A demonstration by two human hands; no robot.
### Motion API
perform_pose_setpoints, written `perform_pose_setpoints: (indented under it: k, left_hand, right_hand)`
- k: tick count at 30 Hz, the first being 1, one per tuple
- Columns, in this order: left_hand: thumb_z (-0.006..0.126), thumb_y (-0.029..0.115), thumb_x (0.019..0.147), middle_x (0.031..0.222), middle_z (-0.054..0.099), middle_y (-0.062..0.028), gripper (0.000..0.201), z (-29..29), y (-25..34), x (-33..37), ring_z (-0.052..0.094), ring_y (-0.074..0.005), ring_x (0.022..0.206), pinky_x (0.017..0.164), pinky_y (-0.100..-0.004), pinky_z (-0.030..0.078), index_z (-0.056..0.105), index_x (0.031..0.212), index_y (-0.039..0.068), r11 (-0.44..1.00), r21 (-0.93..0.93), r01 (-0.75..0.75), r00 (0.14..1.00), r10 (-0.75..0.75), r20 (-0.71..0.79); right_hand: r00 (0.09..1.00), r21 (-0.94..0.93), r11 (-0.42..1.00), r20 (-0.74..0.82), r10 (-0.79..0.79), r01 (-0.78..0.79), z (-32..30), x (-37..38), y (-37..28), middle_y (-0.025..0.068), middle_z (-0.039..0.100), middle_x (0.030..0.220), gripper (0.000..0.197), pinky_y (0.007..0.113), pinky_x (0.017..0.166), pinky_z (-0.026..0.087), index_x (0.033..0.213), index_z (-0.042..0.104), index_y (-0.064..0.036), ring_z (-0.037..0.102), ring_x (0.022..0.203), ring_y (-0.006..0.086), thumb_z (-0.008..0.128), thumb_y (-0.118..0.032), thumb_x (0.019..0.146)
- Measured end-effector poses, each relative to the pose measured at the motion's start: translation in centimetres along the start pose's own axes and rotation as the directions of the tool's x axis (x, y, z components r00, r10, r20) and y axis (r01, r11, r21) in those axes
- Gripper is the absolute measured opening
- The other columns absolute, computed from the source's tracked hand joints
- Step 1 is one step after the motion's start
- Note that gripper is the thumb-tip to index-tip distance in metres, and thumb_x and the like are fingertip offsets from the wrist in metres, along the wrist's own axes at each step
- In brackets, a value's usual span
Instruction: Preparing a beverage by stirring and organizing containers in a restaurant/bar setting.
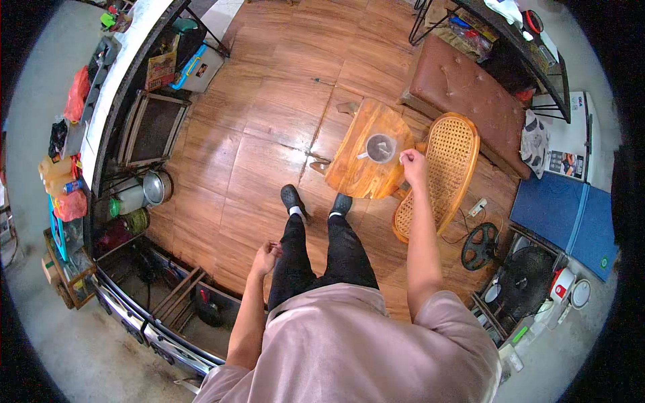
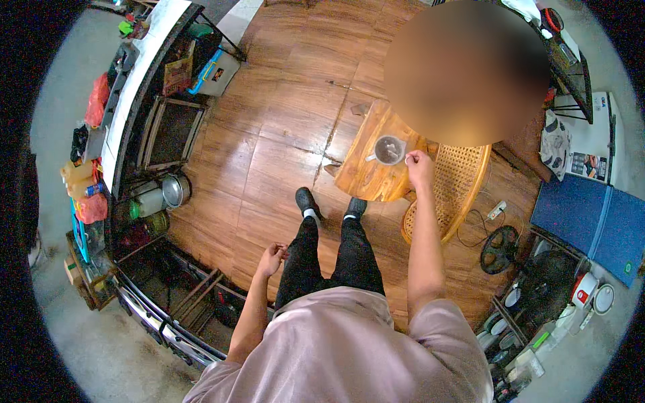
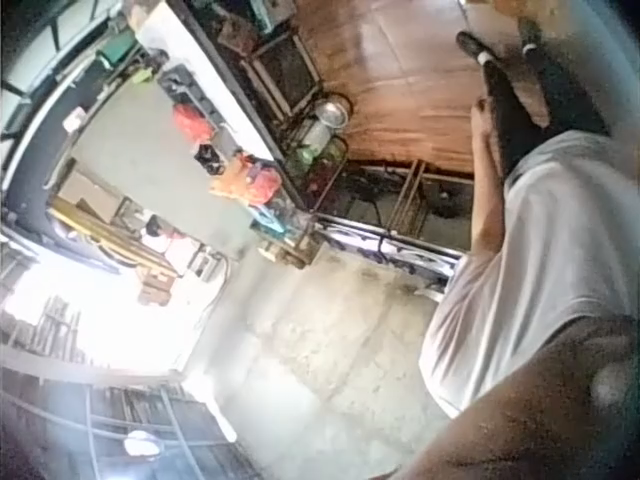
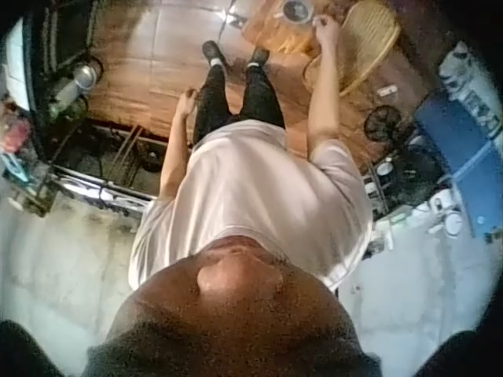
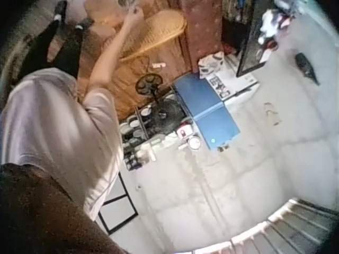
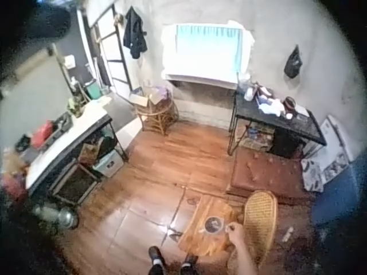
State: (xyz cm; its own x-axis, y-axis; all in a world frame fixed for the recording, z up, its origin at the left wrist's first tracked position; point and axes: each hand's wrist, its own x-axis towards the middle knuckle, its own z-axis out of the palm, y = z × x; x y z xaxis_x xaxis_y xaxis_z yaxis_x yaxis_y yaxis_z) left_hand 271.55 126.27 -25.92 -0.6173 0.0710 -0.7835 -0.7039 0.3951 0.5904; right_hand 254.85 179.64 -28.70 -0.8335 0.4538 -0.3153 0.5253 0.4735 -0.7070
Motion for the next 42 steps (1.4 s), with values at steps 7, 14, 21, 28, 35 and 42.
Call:
perform_pose_setpoints:
  k: [7,14,21,28,35,42]
  left_hand:
    - [0.055,0.014,0.100,0.089,0.066,-0.0098,0.019,-0.1,1.4,-1.1,0.065,-0.0172,0.080,0.074,-0.0311,0.053,0.059,0.110,-0.002,0.999,0.003,0.041,0.998,-0.041,-0.052]
    - [0.053,0.020,0.101,0.091,0.066,-0.0081,0.023,1.8,1.2,-0.6,0.063,-0.0163,0.083,0.074,-0.0298,0.049,0.057,0.112,0.001,0.998,0.018,0.062,0.998,-0.063,0.017]
    - [0.056,0.019,0.101,0.086,0.067,-0.0094,0.025,1.0,-0.5,-1.0,0.065,-0.0161,0.078,0.071,-0.0302,0.053,0.059,0.111,-0.003,0.999,0.036,0.037,0.999,-0.036,-0.020]
    - [0.055,0.023,0.101,0.090,0.068,-0.0111,0.030,1.7,0.0,-1.6,0.063,-0.0172,0.080,0.074,-0.0327,0.051,0.060,0.115,-0.003,0.995,0.070,0.064,0.998,-0.063,-0.015]
    - [0.056,0.022,0.100,0.089,0.068,-0.0107,0.030,3.0,0.0,0.6,0.063,-0.0175,0.078,0.073,-0.0325,0.052,0.059,0.116,-0.004,0.997,0.041,0.068,0.997,-0.070,0.036]
    - [0.061,0.028,0.093,0.108,0.066,-0.0255,0.049,9.0,5.8,12.0,0.066,-0.0385,0.100,0.086,-0.0432,0.052,0.050,0.130,-0.003,0.855,0.387,-0.345,0.938,0.303,0.166]
  right_hand:
    - [0.997,0.027,0.997,-0.008,-0.074,0.074,-2.8,-1.9,-6.8,0.0064,0.069,0.076,0.014,0.027,0.066,0.049,0.097,0.068,0.0010,0.063,0.068,0.0115,0.062,-0.012,0.096]
    - [1.000,-0.057,0.998,0.004,0.003,-0.003,1.2,0.5,0.6,0.0047,0.070,0.075,0.014,0.027,0.066,0.049,0.096,0.069,-0.0006,0.064,0.068,0.0114,0.064,-0.014,0.095]
    - [0.995,0.023,0.995,-0.027,-0.097,0.097,0.9,1.1,-1.1,0.0056,0.071,0.079,0.014,0.026,0.067,0.049,0.097,0.070,-0.0012,0.065,0.070,0.0112,0.064,-0.014,0.095]
    - [0.997,0.120,0.990,0.000,-0.074,0.074,-0.9,-0.5,-2.4,0.0053,0.071,0.077,0.014,0.027,0.067,0.051,0.096,0.070,-0.0003,0.066,0.070,0.0116,0.064,-0.013,0.094]
    - [0.997,0.108,0.993,0.063,0.050,-0.056,3.0,-0.9,7.5,0.0095,0.072,0.078,0.015,0.031,0.066,0.051,0.089,0.070,-0.0017,0.067,0.069,0.0167,0.068,-0.017,0.089]
    - [0.994,0.335,0.938,0.088,0.065,-0.091,3.2,-7.2,4.4,-0.0022,0.064,0.075,0.013,0.023,0.055,0.043,0.095,0.070,-0.0021,0.053,0.062,0.0055,0.067,-0.014,0.095]
